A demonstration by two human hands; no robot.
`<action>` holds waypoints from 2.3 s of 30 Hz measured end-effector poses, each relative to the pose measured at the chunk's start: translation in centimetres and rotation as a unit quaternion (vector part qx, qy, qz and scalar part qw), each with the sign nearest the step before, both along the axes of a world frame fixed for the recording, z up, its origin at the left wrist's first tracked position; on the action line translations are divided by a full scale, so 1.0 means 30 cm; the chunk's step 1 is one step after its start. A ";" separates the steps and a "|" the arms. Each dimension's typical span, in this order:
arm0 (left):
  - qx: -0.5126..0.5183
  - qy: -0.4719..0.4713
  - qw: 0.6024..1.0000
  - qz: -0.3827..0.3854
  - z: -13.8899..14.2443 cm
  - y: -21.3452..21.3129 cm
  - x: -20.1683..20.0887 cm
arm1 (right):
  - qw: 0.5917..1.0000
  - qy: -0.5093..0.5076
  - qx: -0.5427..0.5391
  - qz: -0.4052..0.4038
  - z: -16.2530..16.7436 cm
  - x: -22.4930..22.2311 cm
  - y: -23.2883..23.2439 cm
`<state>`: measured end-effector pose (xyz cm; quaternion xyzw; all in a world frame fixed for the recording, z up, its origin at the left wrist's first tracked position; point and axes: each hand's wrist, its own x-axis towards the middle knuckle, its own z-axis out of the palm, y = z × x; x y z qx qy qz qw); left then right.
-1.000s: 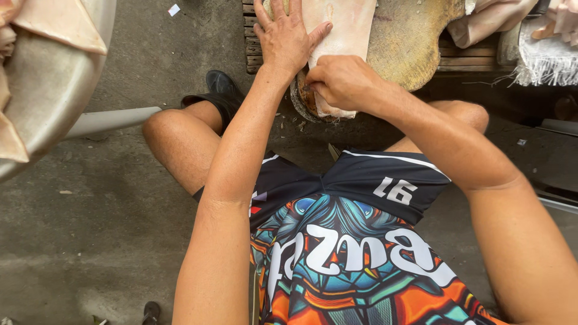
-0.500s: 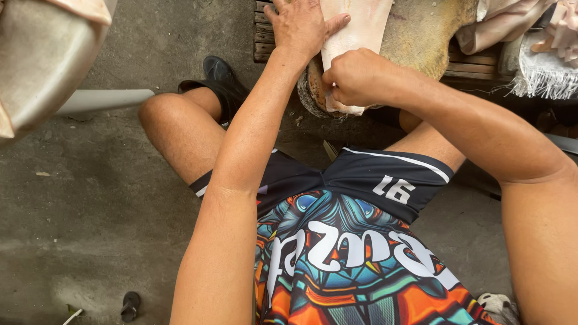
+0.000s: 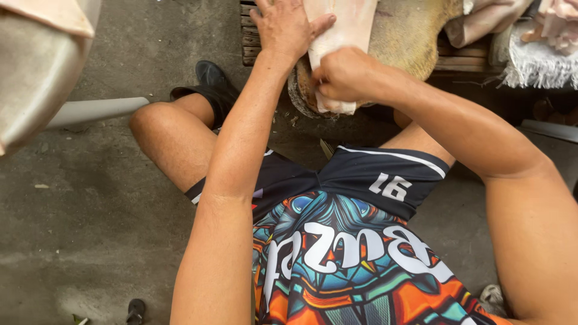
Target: The person cleans pig ears on a wooden block, picking off small debris by hand and moving them between the block and a metal bowl.
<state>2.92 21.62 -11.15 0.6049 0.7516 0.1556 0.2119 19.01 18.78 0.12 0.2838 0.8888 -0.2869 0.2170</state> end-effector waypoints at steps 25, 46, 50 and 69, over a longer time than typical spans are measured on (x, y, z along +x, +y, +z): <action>0.035 0.023 0.999 -0.023 -0.006 -0.006 -0.003 | 0.990 0.109 -0.037 -0.078 -0.012 0.106 -0.007; 0.227 0.042 0.973 0.027 0.046 -0.155 0.009 | 0.968 0.163 -0.114 -0.152 -0.075 0.219 -0.019; 0.027 -0.353 0.924 0.141 0.135 -0.416 0.046 | 0.837 0.261 -0.293 -0.382 -0.109 0.367 -0.050; -0.111 -0.660 0.731 0.134 0.112 -0.500 0.093 | 0.888 0.323 -0.135 -0.297 -0.125 0.197 -0.073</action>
